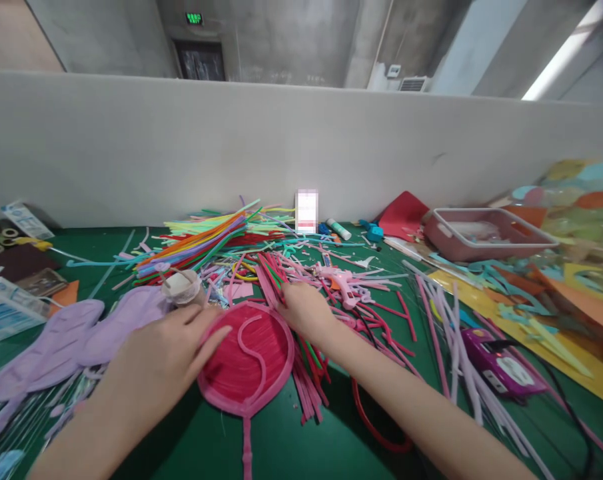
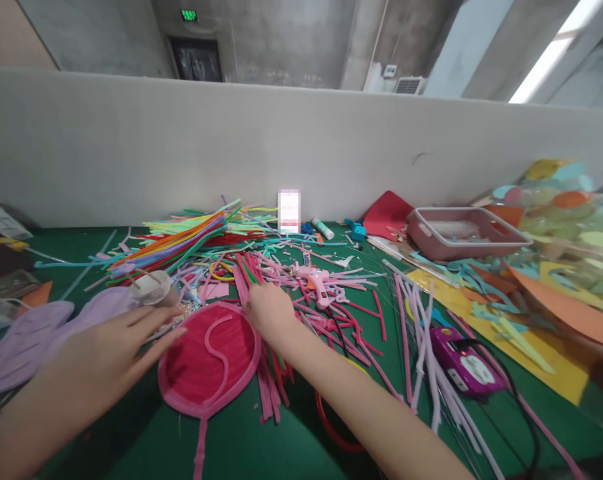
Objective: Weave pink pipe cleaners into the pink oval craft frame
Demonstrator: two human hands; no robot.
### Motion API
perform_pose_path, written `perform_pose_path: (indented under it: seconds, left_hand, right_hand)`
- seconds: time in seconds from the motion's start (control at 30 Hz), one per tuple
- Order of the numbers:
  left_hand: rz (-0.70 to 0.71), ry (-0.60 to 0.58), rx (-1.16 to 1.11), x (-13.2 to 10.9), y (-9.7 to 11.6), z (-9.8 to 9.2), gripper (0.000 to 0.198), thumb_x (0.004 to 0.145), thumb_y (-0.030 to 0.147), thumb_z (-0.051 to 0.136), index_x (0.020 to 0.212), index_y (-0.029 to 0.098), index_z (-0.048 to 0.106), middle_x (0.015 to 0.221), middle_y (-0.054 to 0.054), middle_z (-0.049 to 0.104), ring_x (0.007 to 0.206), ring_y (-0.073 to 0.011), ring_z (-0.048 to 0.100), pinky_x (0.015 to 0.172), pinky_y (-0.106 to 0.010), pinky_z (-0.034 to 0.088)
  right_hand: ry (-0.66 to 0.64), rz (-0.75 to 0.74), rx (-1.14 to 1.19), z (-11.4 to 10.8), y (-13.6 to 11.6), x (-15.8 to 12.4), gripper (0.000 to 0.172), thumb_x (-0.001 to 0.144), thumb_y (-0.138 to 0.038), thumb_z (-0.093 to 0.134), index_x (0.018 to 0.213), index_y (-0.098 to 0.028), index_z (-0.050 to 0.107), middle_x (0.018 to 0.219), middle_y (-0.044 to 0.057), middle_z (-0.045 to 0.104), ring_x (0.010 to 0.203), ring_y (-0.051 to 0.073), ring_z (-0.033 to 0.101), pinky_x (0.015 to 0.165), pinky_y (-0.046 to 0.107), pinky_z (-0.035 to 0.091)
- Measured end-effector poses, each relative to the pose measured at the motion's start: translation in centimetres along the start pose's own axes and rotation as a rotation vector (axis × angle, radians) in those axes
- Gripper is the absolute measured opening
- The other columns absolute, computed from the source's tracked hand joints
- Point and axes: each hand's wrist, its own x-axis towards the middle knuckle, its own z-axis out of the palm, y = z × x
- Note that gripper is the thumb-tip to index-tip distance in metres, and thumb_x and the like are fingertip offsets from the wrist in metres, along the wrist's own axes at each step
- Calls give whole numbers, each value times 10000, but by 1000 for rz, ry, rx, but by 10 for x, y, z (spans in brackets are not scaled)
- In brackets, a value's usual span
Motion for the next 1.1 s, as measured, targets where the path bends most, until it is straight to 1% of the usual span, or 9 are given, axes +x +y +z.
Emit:
perform_pose_path:
  seconds: [0.17,0.37,0.53,0.6,0.67,0.73,0.87,1.0,1.1]
  left_hand:
    - [35,11,-142,11,7,-2,453,972,415,294,1111,203,669,1065,-101,733,957,-287,685,827,-413,517]
    - [-71,-22,-289,8,2,8,411,952,456,354,1049,224,679,1058,-63,747,931,-260,697,774,-353,512]
    - [-49,-60,-330,14,12,14,339,939,396,402,991,234,695,1005,-43,760,890,-233,704,750,-311,504]
    - [-51,-86,-377,14,11,13,326,931,402,420,970,243,701,986,-35,763,872,-223,706,736,-296,506]
    - [-82,-101,-461,12,9,11,343,914,451,443,955,241,711,981,-43,763,873,-230,704,738,-298,515]
    - [-158,-73,-620,11,9,7,393,876,532,485,989,232,712,1023,-59,756,933,-254,693,790,-323,526]
    - [-339,-37,-1266,14,21,-4,551,883,604,424,1209,200,610,1177,-111,696,1029,-264,664,859,-365,537]
    - [-470,-44,-1575,19,28,-21,381,918,450,486,1131,159,609,792,-39,704,769,-180,660,728,-277,537]
    - [-516,-26,-1576,16,19,-35,295,921,408,510,1105,187,574,576,75,516,484,-85,505,495,-195,444]
  right_hand:
    - [-19,55,-29,0,-6,25,254,834,-86,517,988,-66,719,977,218,726,932,287,703,759,330,520]
    - [31,81,-20,-6,2,10,233,889,-153,510,1005,-79,698,979,180,722,955,264,690,796,312,517]
    - [-11,118,-14,5,-9,21,252,935,-301,581,1083,-104,634,1051,111,677,923,210,669,801,369,544]
    - [-1,107,4,1,-6,21,198,933,-247,574,1022,-92,659,1015,130,688,911,218,675,787,353,532]
    - [37,73,35,-9,-1,12,193,923,-171,528,913,-75,695,932,178,713,891,247,692,754,315,504]
    - [81,15,79,-21,0,-6,257,941,-196,472,866,-108,702,882,151,730,850,232,699,725,287,480]
    - [147,-165,271,-32,-20,-51,274,980,-287,422,927,-182,669,812,47,739,691,148,678,604,216,419]
    - [102,-391,436,-28,-42,-86,211,920,-327,540,899,-168,678,765,53,734,646,163,660,567,226,409]
    - [40,-393,515,-34,-17,-91,239,888,-408,604,871,-190,701,798,21,744,681,142,670,592,201,427]
